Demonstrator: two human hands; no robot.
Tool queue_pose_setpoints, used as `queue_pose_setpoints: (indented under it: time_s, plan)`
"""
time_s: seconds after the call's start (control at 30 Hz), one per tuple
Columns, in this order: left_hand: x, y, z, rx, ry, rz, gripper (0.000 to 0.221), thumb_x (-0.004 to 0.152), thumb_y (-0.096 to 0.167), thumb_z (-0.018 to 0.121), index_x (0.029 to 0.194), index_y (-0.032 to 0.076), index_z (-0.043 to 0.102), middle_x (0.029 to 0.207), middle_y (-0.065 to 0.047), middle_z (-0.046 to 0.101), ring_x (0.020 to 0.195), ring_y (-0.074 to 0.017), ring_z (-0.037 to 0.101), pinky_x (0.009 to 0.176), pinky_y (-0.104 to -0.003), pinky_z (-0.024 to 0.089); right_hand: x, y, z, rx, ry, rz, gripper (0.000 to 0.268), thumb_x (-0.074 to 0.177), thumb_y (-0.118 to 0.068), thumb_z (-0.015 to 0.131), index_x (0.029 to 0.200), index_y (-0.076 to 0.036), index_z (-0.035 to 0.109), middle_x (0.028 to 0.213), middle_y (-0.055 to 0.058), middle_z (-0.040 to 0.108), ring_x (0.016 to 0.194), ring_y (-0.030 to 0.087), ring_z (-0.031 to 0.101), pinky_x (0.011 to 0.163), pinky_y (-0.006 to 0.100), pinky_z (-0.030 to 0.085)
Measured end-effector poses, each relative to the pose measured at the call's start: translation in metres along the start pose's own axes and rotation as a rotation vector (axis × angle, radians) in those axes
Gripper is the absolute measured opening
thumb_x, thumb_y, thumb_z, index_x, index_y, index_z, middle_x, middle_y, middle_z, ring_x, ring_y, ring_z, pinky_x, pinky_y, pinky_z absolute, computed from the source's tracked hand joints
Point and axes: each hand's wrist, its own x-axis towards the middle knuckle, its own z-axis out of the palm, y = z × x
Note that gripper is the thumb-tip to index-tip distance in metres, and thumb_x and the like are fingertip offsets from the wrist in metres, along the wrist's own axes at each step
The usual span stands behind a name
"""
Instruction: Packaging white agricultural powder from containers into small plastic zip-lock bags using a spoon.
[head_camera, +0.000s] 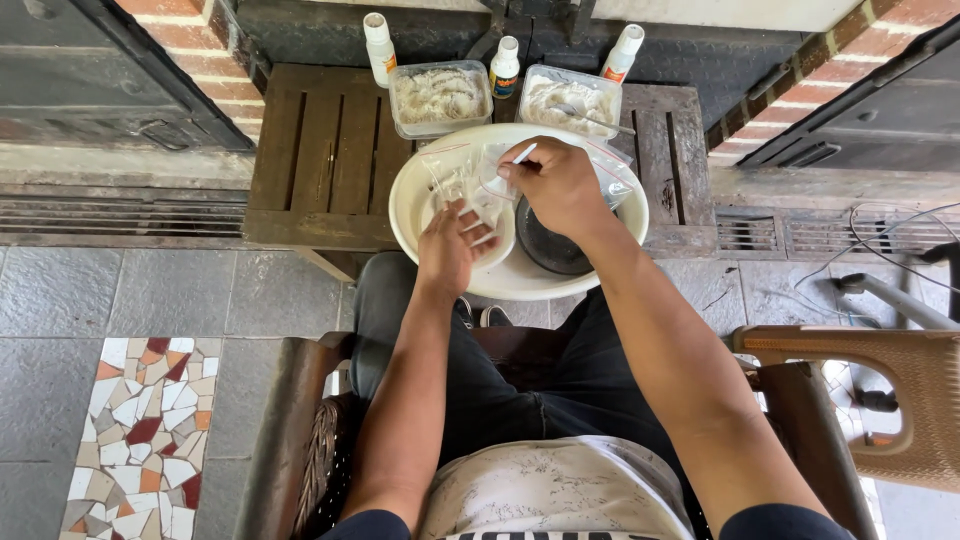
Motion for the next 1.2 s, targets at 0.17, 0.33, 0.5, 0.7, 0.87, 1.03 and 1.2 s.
queue_pose_setpoints:
  time_s: [0.17,0.33,0.5,0.7,0.87,1.03,1.2]
  plan:
    - [0.016,-0.012,-0.002,-0.291,-0.113,-0.078,0.04,0.111,0.033,0.039,0.128,0.001,0.055,0.111,-0.018,0.069,0.098,-0.0316,0.074,0.082,-0.041,0.062,-0.004,-0.007,-0.005,0.074,-0.009,-0.024,0.009,0.094,-0.002,0.079,0.103,-0.002,0.077,0.083,0.015,0.07,0.078,0.022,0.07,0.067,0.036,0.059]
    - [0.012,-0.005,-0.006,-0.432,-0.149,-0.027,0.025,0.108,0.03,0.052,0.105,0.007,0.062,0.097,-0.016,0.07,0.082,-0.0271,0.071,0.069,-0.029,0.056,-0.006,-0.019,-0.012,0.082,-0.028,-0.136,0.011,0.094,-0.001,0.082,0.104,-0.004,0.078,0.086,0.013,0.066,0.077,0.018,0.064,0.069,0.035,0.054]
    - [0.033,-0.026,-0.031,-0.375,-0.185,0.015,0.02,0.107,0.027,0.054,0.111,0.01,0.062,0.095,-0.017,0.071,0.079,-0.0288,0.07,0.062,-0.027,0.05,-0.017,-0.049,-0.019,0.005,-0.037,-0.104,0.007,0.096,-0.002,0.08,0.103,-0.005,0.079,0.082,0.008,0.07,0.072,0.013,0.062,0.07,0.028,0.053]
    - [0.028,-0.018,-0.028,-0.381,-0.175,0.031,0.025,0.107,0.031,0.054,0.117,0.011,0.065,0.109,-0.017,0.074,0.093,-0.0309,0.074,0.079,-0.041,0.064,-0.02,-0.04,-0.015,-0.155,0.129,-0.198,0.006,0.097,-0.003,0.083,0.102,-0.003,0.08,0.073,0.009,0.071,0.064,0.017,0.066,0.063,0.029,0.055]
    - [0.027,-0.014,-0.023,-0.413,-0.215,0.057,0.03,0.109,0.035,0.049,0.124,0.012,0.063,0.12,-0.017,0.072,0.104,-0.0336,0.073,0.086,-0.049,0.064,-0.03,-0.025,0.006,-0.266,0.223,-0.215,0.011,0.092,-0.007,0.088,0.099,-0.004,0.08,0.067,0.008,0.07,0.058,0.016,0.066,0.055,0.027,0.055]
    - [0.031,-0.02,-0.026,-0.424,-0.188,0.067,0.026,0.11,0.032,0.047,0.118,0.012,0.063,0.118,-0.017,0.073,0.103,-0.0343,0.073,0.087,-0.054,0.063,-0.029,-0.037,0.013,-0.114,0.175,-0.215,0.009,0.092,0.002,0.082,0.099,0.0,0.077,0.073,0.015,0.072,0.066,0.024,0.071,0.063,0.036,0.057]
    - [0.034,-0.023,-0.028,-0.383,-0.22,0.065,0.024,0.109,0.032,0.048,0.118,0.015,0.062,0.116,-0.014,0.074,0.101,-0.0309,0.074,0.084,-0.05,0.065,-0.024,-0.033,0.01,-0.013,0.147,-0.197,0.011,0.095,0.005,0.077,0.101,-0.004,0.079,0.086,0.012,0.077,0.079,0.023,0.075,0.076,0.037,0.059]
